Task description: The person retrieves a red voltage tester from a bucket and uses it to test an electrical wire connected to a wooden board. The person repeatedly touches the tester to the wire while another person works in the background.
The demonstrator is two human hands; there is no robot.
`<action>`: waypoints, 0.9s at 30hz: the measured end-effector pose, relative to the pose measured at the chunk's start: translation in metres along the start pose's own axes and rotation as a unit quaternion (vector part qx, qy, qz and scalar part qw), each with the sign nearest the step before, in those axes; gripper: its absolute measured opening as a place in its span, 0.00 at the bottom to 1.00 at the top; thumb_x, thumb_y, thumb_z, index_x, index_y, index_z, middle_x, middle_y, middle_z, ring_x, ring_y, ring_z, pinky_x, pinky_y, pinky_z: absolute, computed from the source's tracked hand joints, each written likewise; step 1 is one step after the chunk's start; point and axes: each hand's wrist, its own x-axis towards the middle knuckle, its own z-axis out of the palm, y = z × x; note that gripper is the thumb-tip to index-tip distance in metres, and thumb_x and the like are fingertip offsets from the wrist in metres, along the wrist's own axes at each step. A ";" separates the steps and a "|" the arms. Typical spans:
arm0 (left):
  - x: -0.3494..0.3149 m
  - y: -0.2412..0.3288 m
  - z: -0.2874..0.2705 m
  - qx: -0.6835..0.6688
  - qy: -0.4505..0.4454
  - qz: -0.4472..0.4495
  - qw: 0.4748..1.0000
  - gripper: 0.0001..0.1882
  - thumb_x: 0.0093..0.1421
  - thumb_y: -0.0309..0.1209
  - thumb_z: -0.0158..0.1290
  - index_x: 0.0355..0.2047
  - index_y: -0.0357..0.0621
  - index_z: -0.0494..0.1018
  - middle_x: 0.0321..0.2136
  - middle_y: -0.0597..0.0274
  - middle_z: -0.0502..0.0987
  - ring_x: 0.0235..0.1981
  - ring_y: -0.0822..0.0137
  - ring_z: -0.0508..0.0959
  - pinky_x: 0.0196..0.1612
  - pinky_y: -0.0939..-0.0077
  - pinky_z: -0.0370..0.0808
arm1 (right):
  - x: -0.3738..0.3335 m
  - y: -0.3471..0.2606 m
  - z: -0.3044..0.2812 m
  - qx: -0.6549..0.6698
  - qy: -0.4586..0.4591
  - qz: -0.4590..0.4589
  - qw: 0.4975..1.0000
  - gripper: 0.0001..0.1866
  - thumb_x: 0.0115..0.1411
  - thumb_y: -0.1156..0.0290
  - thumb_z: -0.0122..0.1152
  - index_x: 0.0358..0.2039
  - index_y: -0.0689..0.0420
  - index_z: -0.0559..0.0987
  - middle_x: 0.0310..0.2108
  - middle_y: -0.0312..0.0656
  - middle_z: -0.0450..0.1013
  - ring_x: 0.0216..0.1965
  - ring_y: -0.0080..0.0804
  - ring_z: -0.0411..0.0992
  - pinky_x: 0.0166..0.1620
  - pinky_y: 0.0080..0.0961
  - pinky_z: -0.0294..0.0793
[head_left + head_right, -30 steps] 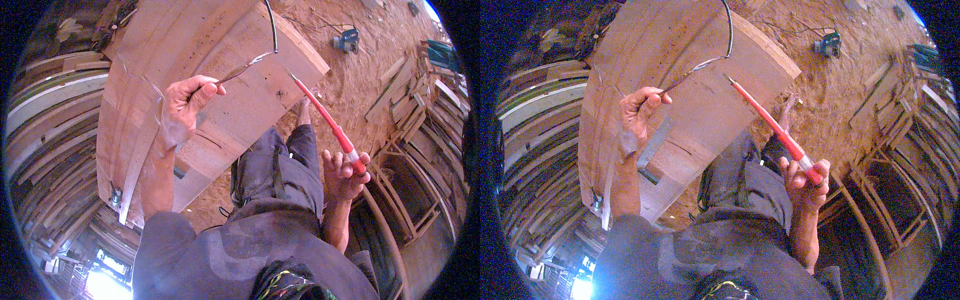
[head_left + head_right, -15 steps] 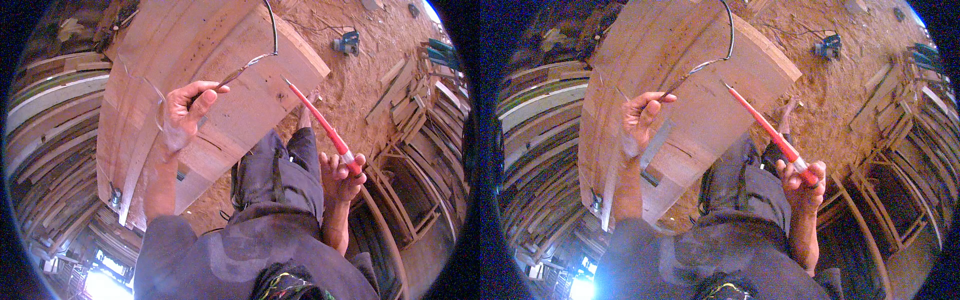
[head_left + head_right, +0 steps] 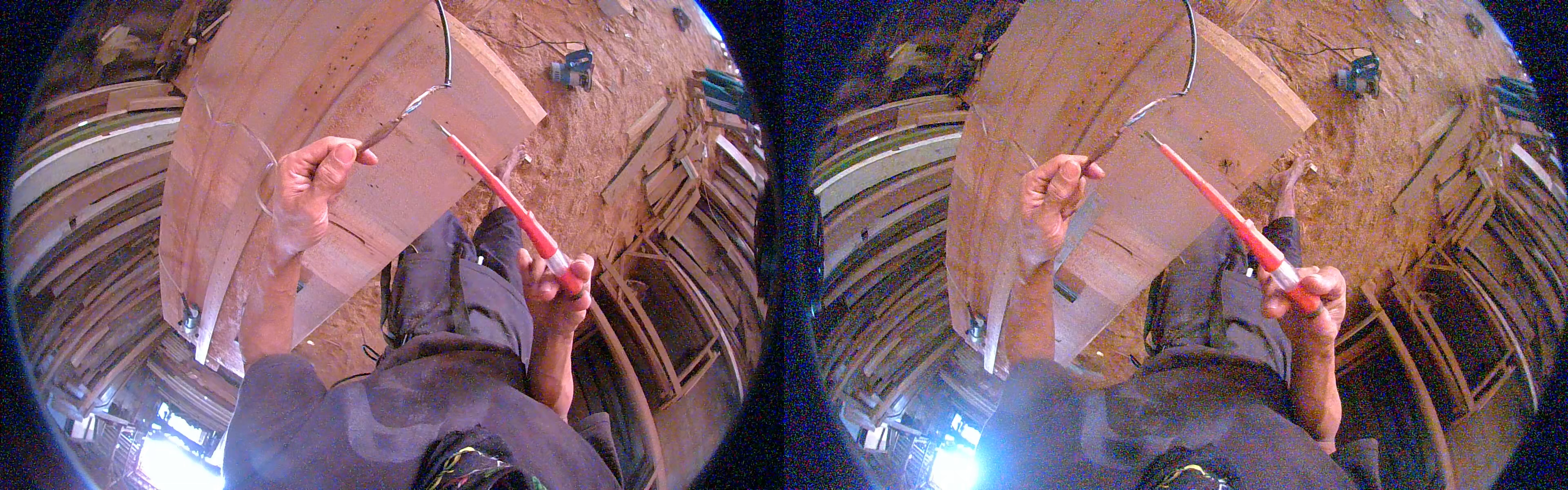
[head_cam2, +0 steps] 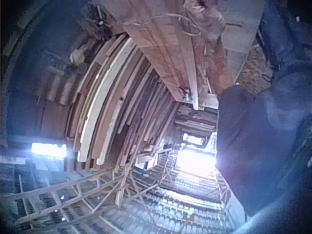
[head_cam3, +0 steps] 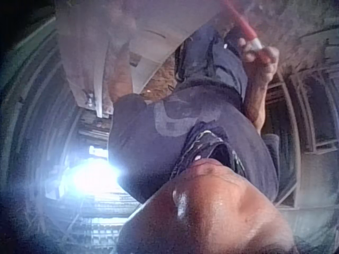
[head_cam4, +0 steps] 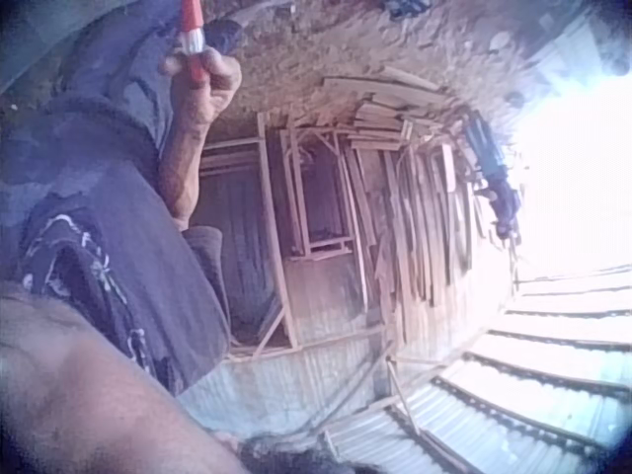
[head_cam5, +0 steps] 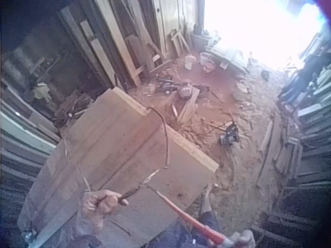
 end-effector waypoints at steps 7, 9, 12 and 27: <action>-0.002 0.002 0.002 0.037 0.011 0.008 0.999 0.17 0.67 0.40 0.51 0.34 0.38 0.80 0.13 0.85 0.58 0.15 0.88 0.51 0.19 0.84 0.43 | 0.002 0.006 -0.003 0.015 -0.017 0.024 0.999 0.19 0.58 0.65 0.66 0.49 0.55 0.78 0.32 0.51 0.80 0.32 0.41 0.79 0.43 0.36 0.73; -0.002 0.002 0.004 0.036 0.014 0.004 0.999 0.17 0.67 0.41 0.51 0.34 0.38 0.80 0.13 0.85 0.57 0.15 0.88 0.51 0.19 0.84 0.43 | 0.004 0.009 -0.003 0.029 -0.029 0.016 0.999 0.20 0.58 0.66 0.67 0.50 0.56 0.77 0.33 0.52 0.79 0.33 0.43 0.79 0.43 0.37 0.74; -0.002 0.001 0.003 0.033 0.011 0.001 0.999 0.17 0.67 0.41 0.51 0.33 0.39 0.80 0.13 0.85 0.57 0.15 0.87 0.51 0.19 0.84 0.43 | 0.002 0.013 -0.005 0.045 -0.031 0.018 0.998 0.21 0.58 0.66 0.67 0.51 0.58 0.77 0.35 0.53 0.79 0.35 0.44 0.79 0.44 0.37 0.75; -0.003 0.005 0.005 0.045 0.011 -0.025 0.999 0.17 0.67 0.41 0.51 0.32 0.39 0.80 0.13 0.84 0.57 0.16 0.87 0.51 0.19 0.84 0.44 | 0.001 0.016 -0.008 0.052 -0.021 0.011 0.998 0.21 0.58 0.67 0.66 0.50 0.61 0.76 0.42 0.54 0.77 0.35 0.43 0.80 0.43 0.37 0.78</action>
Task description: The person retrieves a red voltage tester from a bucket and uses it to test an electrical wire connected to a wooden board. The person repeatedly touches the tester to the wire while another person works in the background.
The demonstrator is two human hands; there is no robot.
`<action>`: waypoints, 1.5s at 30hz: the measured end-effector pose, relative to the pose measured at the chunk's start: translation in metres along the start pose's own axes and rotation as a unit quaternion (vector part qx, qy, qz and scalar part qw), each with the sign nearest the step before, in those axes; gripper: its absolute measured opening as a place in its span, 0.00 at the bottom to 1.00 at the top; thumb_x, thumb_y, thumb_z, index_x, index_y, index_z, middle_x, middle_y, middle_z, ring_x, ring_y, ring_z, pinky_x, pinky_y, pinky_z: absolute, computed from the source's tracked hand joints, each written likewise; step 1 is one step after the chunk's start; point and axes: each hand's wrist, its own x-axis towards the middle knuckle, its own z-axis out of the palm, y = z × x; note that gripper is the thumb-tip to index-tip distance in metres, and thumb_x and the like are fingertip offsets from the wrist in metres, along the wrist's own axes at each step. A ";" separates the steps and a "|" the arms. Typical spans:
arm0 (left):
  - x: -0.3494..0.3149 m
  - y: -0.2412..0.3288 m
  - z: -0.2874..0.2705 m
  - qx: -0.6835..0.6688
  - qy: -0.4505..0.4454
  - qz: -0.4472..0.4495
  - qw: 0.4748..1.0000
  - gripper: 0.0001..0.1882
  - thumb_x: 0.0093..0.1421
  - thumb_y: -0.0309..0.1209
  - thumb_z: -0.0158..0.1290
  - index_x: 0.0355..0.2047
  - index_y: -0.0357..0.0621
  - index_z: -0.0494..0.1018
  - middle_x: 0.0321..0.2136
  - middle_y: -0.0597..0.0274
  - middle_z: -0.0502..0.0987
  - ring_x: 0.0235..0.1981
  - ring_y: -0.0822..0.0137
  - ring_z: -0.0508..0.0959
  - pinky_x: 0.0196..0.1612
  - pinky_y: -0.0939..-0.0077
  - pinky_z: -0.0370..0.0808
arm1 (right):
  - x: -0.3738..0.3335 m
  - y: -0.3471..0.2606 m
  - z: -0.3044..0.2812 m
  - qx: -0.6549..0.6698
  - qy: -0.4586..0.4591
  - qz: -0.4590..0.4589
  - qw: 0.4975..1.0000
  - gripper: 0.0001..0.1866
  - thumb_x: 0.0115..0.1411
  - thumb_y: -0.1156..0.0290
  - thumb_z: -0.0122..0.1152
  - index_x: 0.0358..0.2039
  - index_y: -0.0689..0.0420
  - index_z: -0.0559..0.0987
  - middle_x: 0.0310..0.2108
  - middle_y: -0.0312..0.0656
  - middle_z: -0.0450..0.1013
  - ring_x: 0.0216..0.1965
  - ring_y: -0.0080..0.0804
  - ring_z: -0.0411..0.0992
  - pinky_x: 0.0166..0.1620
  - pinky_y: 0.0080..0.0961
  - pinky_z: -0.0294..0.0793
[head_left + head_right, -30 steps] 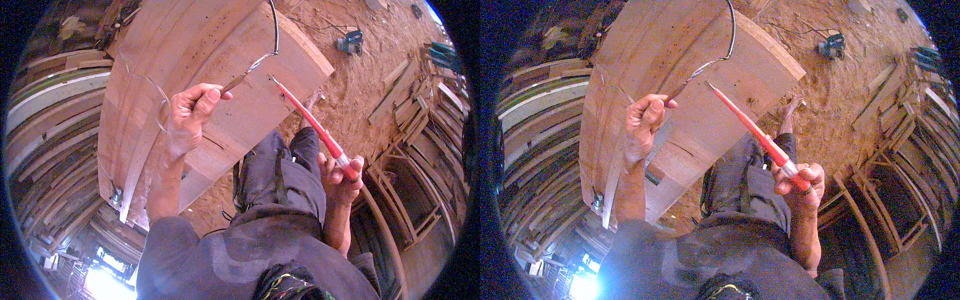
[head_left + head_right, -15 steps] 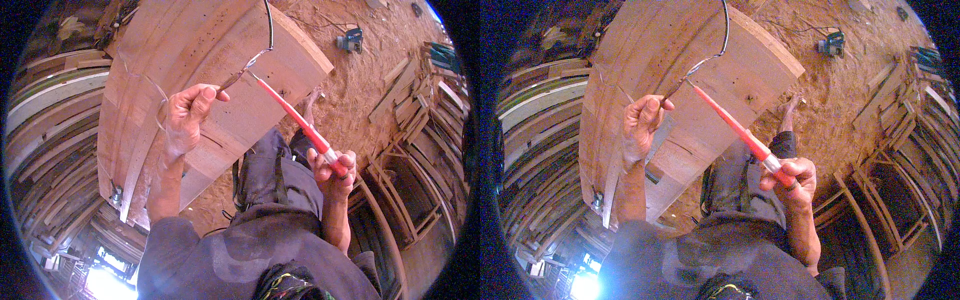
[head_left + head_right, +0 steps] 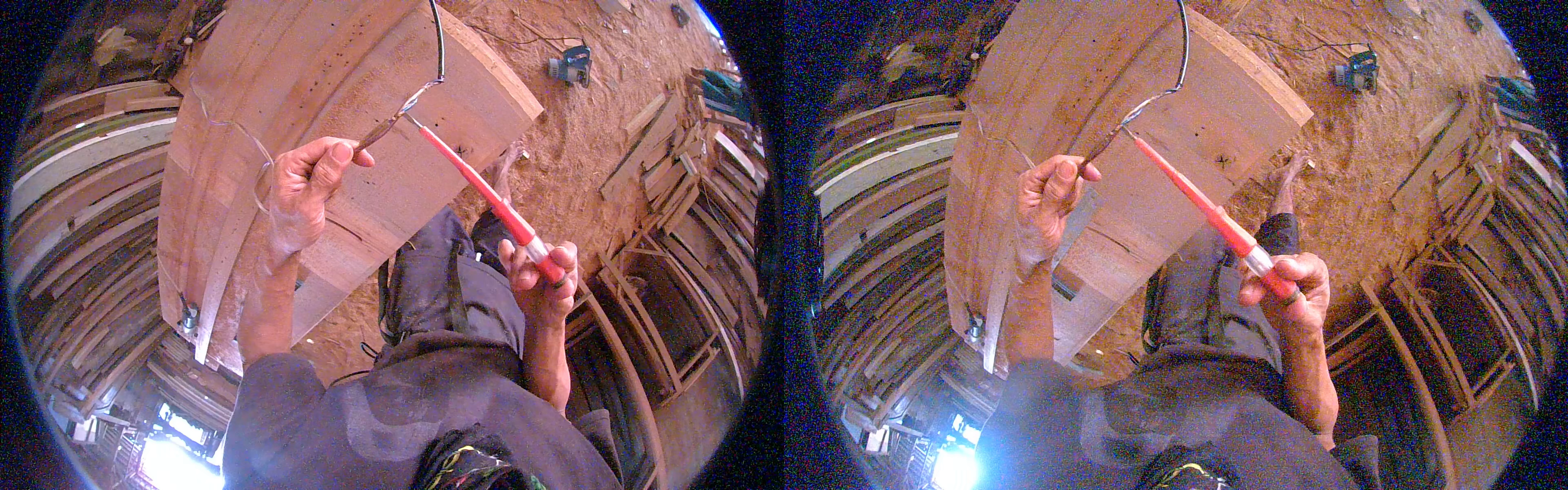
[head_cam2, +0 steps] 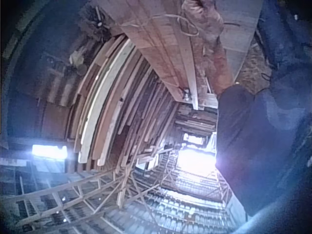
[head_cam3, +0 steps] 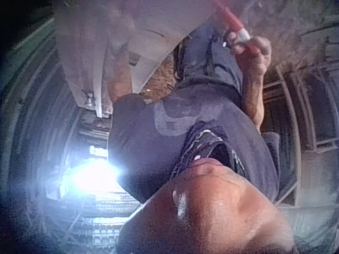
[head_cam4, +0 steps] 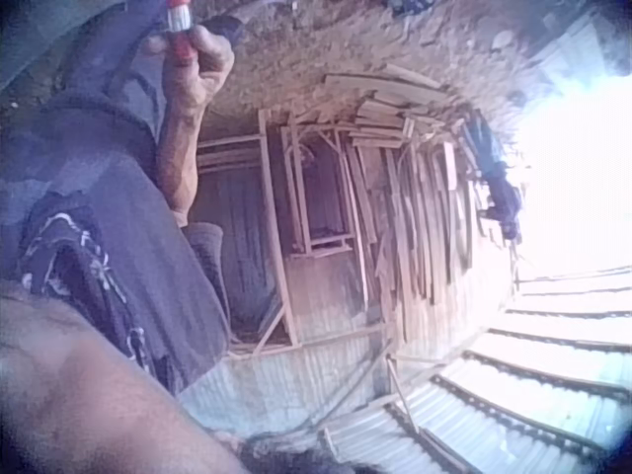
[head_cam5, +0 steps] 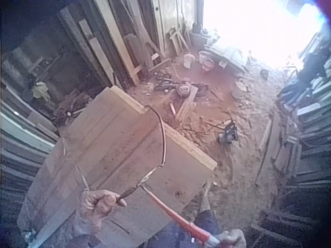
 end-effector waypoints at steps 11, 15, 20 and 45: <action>0.002 -0.001 -0.001 0.061 0.000 0.028 0.998 0.16 0.66 0.39 0.52 0.31 0.39 0.80 0.18 0.80 0.67 0.21 0.84 0.57 0.24 0.84 0.52 | -0.002 0.005 -0.015 0.054 0.003 0.005 0.998 0.23 0.61 0.65 0.62 0.54 0.59 0.72 0.42 0.53 0.77 0.38 0.43 0.80 0.50 0.41 0.75; 0.000 -0.003 -0.001 0.079 0.003 0.028 0.997 0.15 0.65 0.38 0.53 0.32 0.38 0.80 0.21 0.77 0.73 0.21 0.84 0.59 0.25 0.85 0.55 | -0.003 0.005 -0.016 0.065 0.012 0.018 0.998 0.23 0.62 0.62 0.61 0.55 0.57 0.72 0.38 0.49 0.79 0.39 0.41 0.79 0.54 0.44 0.71; 0.002 -0.010 0.001 0.054 0.010 0.059 0.997 0.14 0.64 0.37 0.54 0.31 0.38 0.80 0.25 0.72 0.77 0.23 0.84 0.63 0.28 0.86 0.60 | -0.002 0.008 -0.018 0.060 0.004 0.008 0.998 0.24 0.63 0.59 0.60 0.56 0.55 0.71 0.37 0.49 0.79 0.39 0.39 0.79 0.58 0.46 0.66; 0.000 0.002 0.008 0.041 -0.013 0.037 0.998 0.07 0.61 0.29 0.58 0.34 0.37 0.79 0.21 0.74 0.75 0.22 0.86 0.67 0.24 0.89 0.61 | -0.001 -0.001 -0.015 0.043 0.000 0.021 0.999 0.23 0.61 0.56 0.61 0.54 0.52 0.74 0.33 0.46 0.80 0.38 0.38 0.78 0.57 0.43 0.65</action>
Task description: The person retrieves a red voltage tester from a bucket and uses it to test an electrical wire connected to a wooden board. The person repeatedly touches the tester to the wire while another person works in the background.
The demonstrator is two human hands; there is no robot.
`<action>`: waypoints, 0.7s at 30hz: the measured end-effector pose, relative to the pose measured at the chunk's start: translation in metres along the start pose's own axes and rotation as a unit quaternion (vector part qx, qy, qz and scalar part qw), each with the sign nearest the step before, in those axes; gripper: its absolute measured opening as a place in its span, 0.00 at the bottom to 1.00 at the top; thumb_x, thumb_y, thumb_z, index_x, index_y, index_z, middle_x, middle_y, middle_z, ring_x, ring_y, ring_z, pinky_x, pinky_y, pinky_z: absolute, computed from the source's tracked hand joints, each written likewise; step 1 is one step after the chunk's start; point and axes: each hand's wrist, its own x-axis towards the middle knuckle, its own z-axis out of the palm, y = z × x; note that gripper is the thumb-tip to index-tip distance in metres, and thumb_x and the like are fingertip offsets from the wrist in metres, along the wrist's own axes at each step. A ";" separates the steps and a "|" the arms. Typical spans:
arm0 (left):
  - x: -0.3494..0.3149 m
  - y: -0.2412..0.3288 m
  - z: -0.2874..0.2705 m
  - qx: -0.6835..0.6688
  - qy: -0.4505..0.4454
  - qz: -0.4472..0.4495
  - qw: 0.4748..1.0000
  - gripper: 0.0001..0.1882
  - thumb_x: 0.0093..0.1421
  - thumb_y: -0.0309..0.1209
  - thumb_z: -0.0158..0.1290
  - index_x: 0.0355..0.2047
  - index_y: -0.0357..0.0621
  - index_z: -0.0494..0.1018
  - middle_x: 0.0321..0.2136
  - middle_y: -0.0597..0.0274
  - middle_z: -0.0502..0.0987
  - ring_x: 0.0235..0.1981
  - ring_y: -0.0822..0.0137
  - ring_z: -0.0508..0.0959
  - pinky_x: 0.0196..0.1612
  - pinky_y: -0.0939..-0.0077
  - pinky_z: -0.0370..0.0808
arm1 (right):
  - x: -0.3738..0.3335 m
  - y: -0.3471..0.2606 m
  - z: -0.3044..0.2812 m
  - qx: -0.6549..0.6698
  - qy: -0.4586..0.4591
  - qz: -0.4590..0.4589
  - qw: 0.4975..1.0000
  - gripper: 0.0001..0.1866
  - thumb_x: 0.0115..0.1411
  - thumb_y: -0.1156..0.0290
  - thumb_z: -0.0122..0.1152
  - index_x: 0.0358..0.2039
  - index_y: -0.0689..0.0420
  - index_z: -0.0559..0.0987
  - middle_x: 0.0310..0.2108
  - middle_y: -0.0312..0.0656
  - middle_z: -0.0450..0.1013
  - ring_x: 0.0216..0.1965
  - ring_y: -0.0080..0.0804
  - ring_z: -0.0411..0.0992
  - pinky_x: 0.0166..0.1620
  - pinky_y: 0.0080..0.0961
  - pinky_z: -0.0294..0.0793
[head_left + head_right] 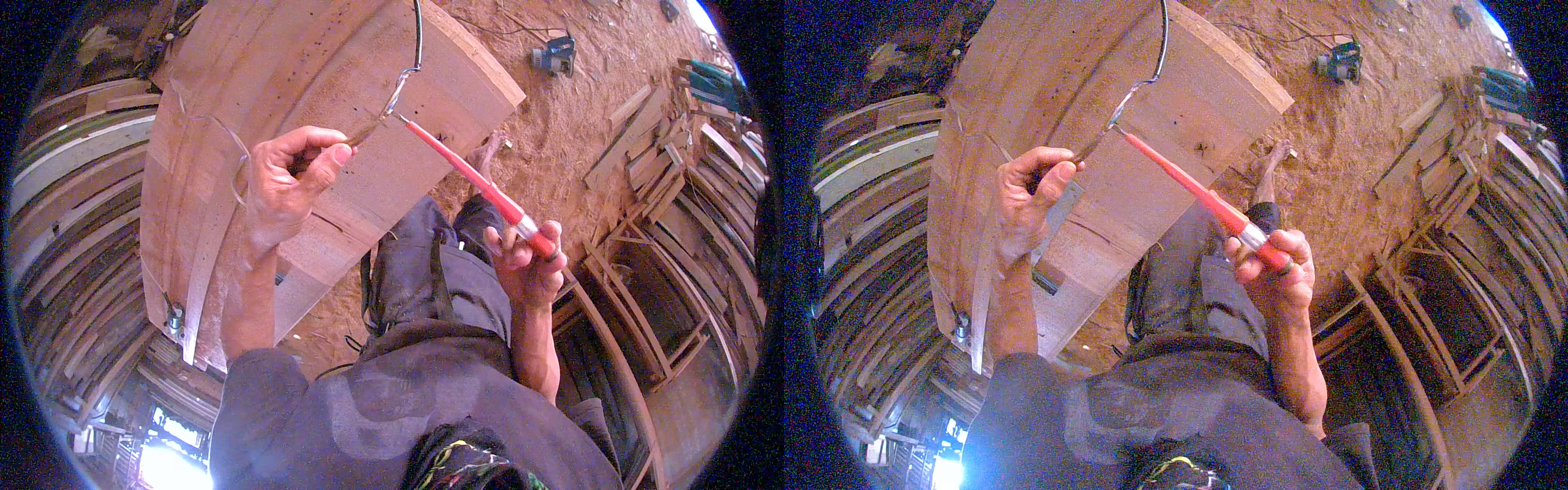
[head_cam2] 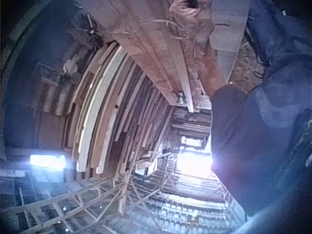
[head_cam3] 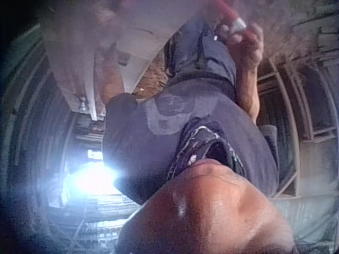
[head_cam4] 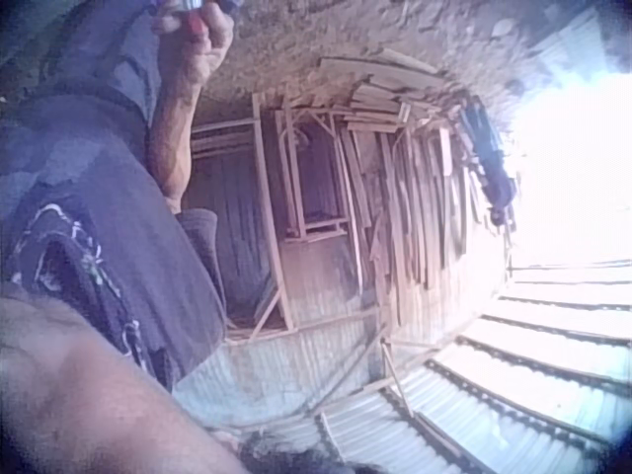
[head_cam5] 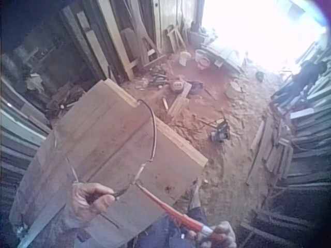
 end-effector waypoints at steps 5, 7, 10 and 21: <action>0.002 -0.005 0.003 0.001 0.011 0.024 1.000 0.04 0.60 0.26 0.59 0.33 0.38 0.78 0.17 0.80 0.67 0.19 0.87 0.60 0.20 0.87 0.53 | -0.006 -0.004 0.001 -0.004 0.021 -0.006 1.000 0.23 0.62 0.57 0.61 0.55 0.52 0.74 0.34 0.47 0.80 0.37 0.38 0.78 0.58 0.43 0.65; 0.001 -0.006 0.006 0.003 0.025 0.034 0.999 0.03 0.59 0.25 0.59 0.32 0.38 0.78 0.16 0.81 0.65 0.19 0.87 0.59 0.20 0.87 0.52 | -0.009 -0.005 -0.001 -0.003 0.019 -0.007 1.000 0.23 0.62 0.57 0.61 0.55 0.53 0.74 0.34 0.48 0.80 0.38 0.38 0.78 0.59 0.43 0.65; 0.001 -0.006 0.007 0.020 0.041 0.039 0.998 0.02 0.58 0.24 0.59 0.32 0.39 0.78 0.16 0.81 0.64 0.18 0.87 0.58 0.20 0.87 0.51 | -0.007 -0.006 -0.002 0.001 -0.005 -0.009 1.000 0.23 0.62 0.58 0.61 0.54 0.53 0.73 0.34 0.48 0.80 0.38 0.39 0.78 0.60 0.43 0.64; 0.000 -0.009 0.003 0.055 0.069 0.054 0.995 0.03 0.56 0.22 0.59 0.33 0.40 0.79 0.15 0.82 0.63 0.18 0.87 0.58 0.20 0.86 0.50 | -0.005 0.003 0.006 -0.007 0.018 -0.014 1.000 0.21 0.62 0.58 0.61 0.52 0.53 0.74 0.33 0.48 0.80 0.37 0.40 0.78 0.57 0.46 0.67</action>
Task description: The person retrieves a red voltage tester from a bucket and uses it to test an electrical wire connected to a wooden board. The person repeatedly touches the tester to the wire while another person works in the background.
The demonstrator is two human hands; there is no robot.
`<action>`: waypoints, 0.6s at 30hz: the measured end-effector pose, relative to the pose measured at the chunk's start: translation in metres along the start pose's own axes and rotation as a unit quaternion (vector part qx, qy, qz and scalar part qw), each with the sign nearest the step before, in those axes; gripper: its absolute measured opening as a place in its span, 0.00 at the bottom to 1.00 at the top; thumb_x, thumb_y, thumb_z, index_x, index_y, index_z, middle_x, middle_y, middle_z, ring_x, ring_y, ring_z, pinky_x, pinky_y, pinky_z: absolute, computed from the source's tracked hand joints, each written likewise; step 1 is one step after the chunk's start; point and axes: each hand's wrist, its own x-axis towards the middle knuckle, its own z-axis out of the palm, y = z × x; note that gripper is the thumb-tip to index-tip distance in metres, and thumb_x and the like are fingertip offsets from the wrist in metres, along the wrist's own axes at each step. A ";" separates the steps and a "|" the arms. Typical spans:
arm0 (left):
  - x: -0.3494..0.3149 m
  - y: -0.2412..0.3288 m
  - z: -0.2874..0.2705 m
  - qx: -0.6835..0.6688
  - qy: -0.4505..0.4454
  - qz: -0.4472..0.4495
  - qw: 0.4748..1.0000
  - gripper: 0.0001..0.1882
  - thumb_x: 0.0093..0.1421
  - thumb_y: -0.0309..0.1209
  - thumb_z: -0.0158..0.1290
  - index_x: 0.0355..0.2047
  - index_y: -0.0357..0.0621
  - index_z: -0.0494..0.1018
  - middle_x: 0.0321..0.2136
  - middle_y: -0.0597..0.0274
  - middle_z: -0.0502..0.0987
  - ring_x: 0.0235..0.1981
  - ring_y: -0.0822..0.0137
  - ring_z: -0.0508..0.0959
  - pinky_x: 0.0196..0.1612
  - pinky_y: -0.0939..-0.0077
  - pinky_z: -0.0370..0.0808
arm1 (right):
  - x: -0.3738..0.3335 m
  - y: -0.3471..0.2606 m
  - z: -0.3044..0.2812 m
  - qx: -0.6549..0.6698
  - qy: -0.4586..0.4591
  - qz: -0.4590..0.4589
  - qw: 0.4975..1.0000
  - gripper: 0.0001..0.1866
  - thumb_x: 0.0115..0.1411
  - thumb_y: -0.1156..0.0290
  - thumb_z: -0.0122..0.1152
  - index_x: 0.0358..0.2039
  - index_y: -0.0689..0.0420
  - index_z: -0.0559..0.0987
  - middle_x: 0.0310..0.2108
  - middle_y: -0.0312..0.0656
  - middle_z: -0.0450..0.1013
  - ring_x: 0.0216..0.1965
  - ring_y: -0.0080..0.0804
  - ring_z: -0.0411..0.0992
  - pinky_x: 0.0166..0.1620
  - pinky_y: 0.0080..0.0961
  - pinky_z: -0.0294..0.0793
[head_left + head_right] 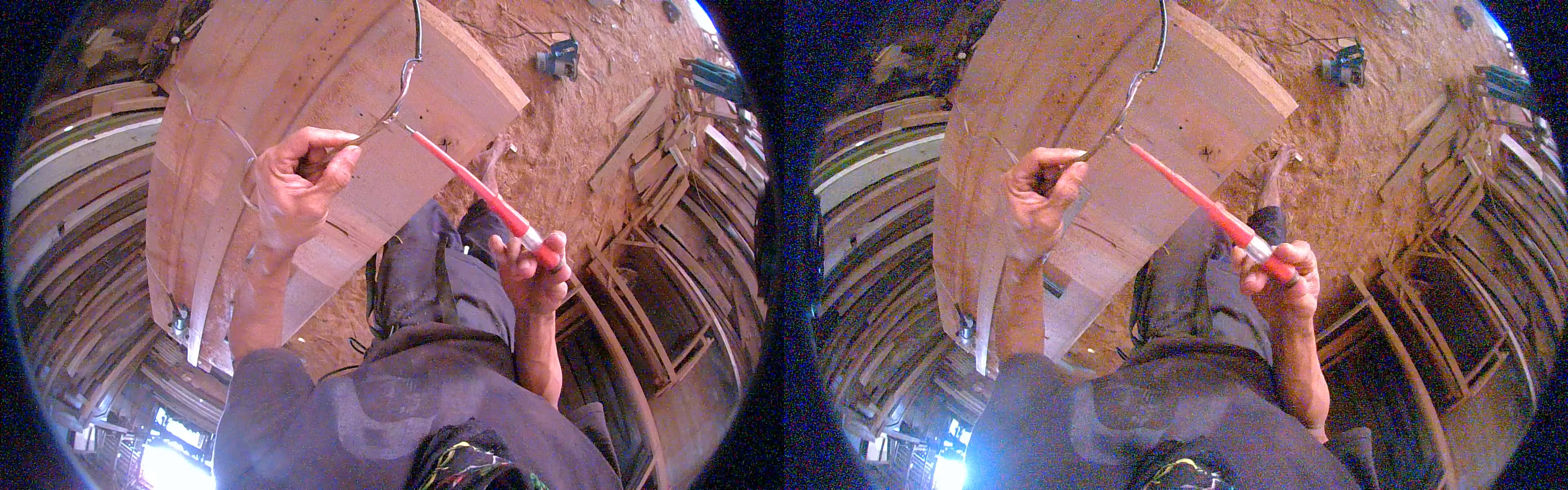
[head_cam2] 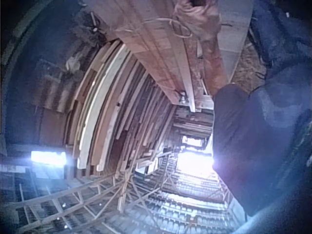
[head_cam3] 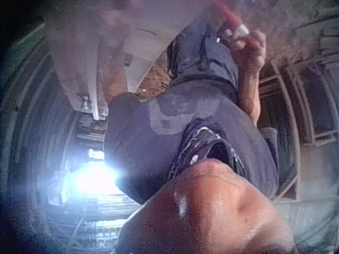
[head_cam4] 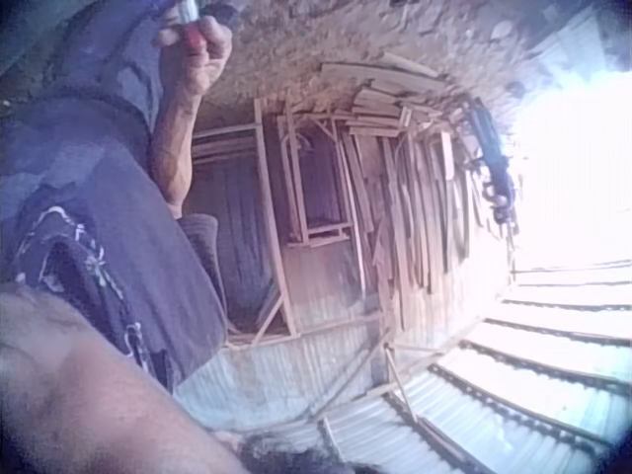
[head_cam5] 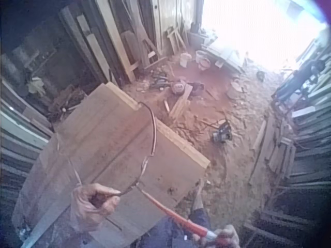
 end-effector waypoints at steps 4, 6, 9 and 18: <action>0.009 0.004 0.005 0.049 0.007 0.053 0.997 0.04 0.57 0.25 0.59 0.33 0.41 0.79 0.16 0.80 0.66 0.18 0.85 0.60 0.20 0.86 0.55 | -0.006 -0.003 -0.002 -0.021 0.048 -0.007 0.999 0.19 0.62 0.60 0.61 0.51 0.54 0.75 0.36 0.51 0.79 0.35 0.42 0.79 0.49 0.43 0.75; 0.010 -0.007 0.007 0.030 0.004 0.101 0.994 0.04 0.58 0.26 0.59 0.34 0.41 0.79 0.17 0.79 0.67 0.19 0.84 0.62 0.20 0.85 0.58 | -0.016 -0.012 -0.012 -0.050 0.109 0.051 0.991 0.16 0.61 0.65 0.62 0.48 0.55 0.77 0.44 0.54 0.76 0.35 0.42 0.79 0.42 0.39 0.80; 0.008 -0.032 0.016 0.051 -0.010 0.113 0.992 0.08 0.61 0.29 0.56 0.40 0.42 0.75 0.31 0.70 0.74 0.31 0.79 0.69 0.34 0.82 0.68 | -0.004 -0.021 -0.006 -0.104 0.127 0.048 0.985 0.18 0.63 0.64 0.61 0.48 0.61 0.76 0.43 0.46 0.77 0.41 0.37 0.78 0.45 0.35 0.78; 0.020 -0.049 0.063 -0.005 -0.017 -0.009 1.000 0.04 0.65 0.27 0.49 0.38 0.41 0.67 0.26 0.65 0.68 0.21 0.78 0.67 0.22 0.84 0.67 | -0.006 -0.044 0.005 -0.284 0.270 0.017 0.920 0.18 0.65 0.67 0.59 0.52 0.60 0.74 0.40 0.40 0.77 0.39 0.24 0.75 0.45 0.24 0.75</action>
